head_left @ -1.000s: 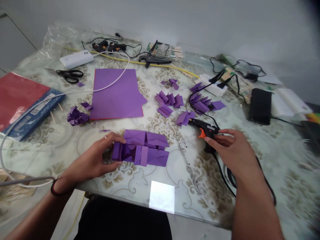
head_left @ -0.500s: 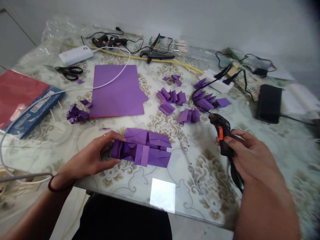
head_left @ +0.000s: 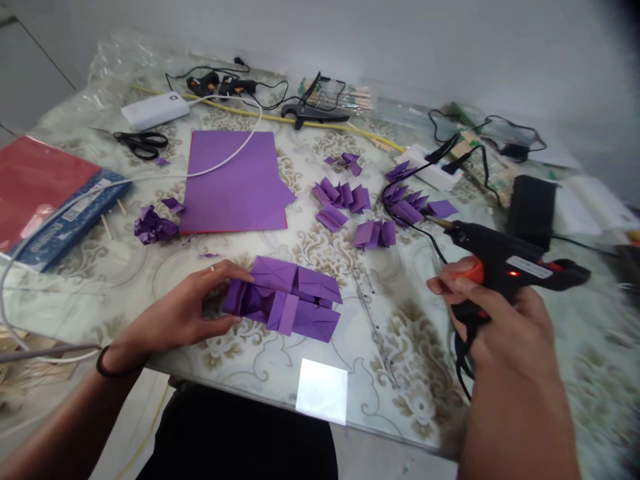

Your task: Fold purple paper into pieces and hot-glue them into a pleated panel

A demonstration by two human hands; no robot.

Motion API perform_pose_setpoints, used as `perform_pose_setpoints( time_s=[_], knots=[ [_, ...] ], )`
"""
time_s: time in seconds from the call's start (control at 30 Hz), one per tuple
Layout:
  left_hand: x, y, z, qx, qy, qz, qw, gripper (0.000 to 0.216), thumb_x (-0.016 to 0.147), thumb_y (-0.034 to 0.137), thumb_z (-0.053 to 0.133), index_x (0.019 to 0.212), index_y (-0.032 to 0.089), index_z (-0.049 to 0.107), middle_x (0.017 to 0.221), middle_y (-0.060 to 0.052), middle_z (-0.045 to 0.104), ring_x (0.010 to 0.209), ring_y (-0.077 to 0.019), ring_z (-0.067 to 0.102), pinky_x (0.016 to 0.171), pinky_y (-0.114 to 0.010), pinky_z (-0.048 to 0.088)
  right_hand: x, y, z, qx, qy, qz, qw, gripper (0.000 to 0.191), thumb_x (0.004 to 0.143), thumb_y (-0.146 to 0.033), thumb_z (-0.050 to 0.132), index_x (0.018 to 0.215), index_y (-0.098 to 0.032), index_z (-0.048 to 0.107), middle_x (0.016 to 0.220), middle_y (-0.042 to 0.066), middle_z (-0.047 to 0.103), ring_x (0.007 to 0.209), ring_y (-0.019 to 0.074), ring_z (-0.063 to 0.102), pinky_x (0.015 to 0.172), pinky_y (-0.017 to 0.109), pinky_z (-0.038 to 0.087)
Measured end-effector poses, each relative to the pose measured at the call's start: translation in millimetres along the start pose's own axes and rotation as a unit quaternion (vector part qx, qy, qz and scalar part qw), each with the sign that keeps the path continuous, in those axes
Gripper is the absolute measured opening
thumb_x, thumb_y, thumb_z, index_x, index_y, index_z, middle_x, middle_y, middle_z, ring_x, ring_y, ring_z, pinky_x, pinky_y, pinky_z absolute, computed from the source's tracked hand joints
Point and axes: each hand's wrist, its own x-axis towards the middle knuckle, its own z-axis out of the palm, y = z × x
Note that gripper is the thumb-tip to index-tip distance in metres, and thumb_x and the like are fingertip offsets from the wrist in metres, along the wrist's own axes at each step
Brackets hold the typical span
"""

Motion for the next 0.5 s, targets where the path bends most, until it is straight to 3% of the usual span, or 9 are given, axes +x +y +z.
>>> perform_pose_setpoints(
  time_s=[0.1, 0.17, 0.23, 0.3, 0.37, 0.5],
  knots=[
    [2.1, 1.0, 7.5, 0.024, 0.014, 0.031, 0.999, 0.044, 0.094, 0.022, 0.073, 0.136, 0.027, 0.064, 0.136, -0.005, 0.072, 0.130, -0.0268, 0.068, 0.116, -0.043, 0.053, -8.1, -5.9, -9.4, -0.022, -0.097, -0.025, 0.995, 0.025, 0.066, -0.035, 0.091, 0.070, -0.023, 0.069, 0.078, 0.004, 0.062, 0.078, 0.0231, 0.061, 0.067, 0.041, 0.057],
    [3.1, 0.3, 12.6, 0.028, 0.021, 0.043, 0.998, 0.046, 0.093, 0.020, 0.072, 0.138, 0.027, 0.064, 0.138, -0.005, 0.071, 0.132, -0.0255, 0.068, 0.118, -0.041, 0.053, -14.7, -15.1, -11.2, -0.116, -0.187, -0.054, 0.974, 0.023, 0.078, -0.042, 0.087, 0.073, -0.025, 0.072, 0.076, 0.006, 0.065, 0.076, 0.0266, 0.065, 0.066, 0.043, 0.058],
    [3.8, -0.9, 16.0, 0.031, 0.020, 0.046, 0.998, 0.049, 0.093, 0.018, 0.072, 0.140, 0.027, 0.064, 0.140, -0.006, 0.069, 0.133, -0.0250, 0.067, 0.118, -0.040, 0.053, -22.8, -27.9, -3.4, -0.250, -0.327, -0.085, 0.907, 0.014, 0.084, -0.037, 0.085, 0.084, -0.027, 0.074, 0.076, 0.005, 0.068, 0.070, 0.0251, 0.066, 0.056, 0.036, 0.054],
    [4.3, -2.1, 17.2, 0.034, 0.018, 0.047, 0.998, 0.050, 0.092, 0.018, 0.073, 0.141, 0.026, 0.065, 0.140, -0.007, 0.068, 0.133, -0.0252, 0.067, 0.117, -0.040, 0.053, -32.2, -40.0, 14.5, -0.286, -0.424, -0.136, 0.848, 0.012, 0.090, -0.030, 0.078, 0.082, -0.027, 0.070, 0.074, 0.001, 0.065, 0.062, 0.0200, 0.062, 0.052, 0.032, 0.050],
    [4.7, -3.2, 17.0, 0.032, 0.017, 0.049, 0.998, 0.051, 0.092, 0.019, 0.074, 0.141, 0.026, 0.065, 0.140, -0.007, 0.068, 0.131, -0.0255, 0.068, 0.116, -0.040, 0.054, -42.1, -47.0, 37.2, -0.272, -0.466, -0.183, 0.822, 0.006, 0.093, -0.026, 0.074, 0.088, -0.026, 0.070, 0.077, 0.000, 0.066, 0.062, 0.0165, 0.064, 0.055, 0.028, 0.052],
    [4.4, -5.5, 17.1, 0.020, 0.022, 0.056, 0.998, 0.055, 0.090, 0.017, 0.076, 0.144, 0.026, 0.065, 0.139, -0.007, 0.069, 0.130, -0.0252, 0.069, 0.115, -0.039, 0.055, -56.3, -43.0, 72.1, -0.259, -0.530, -0.196, 0.784, 0.010, 0.096, -0.022, 0.069, 0.088, -0.025, 0.066, 0.076, -0.002, 0.065, 0.065, 0.0142, 0.065, 0.062, 0.026, 0.054]
  ],
)
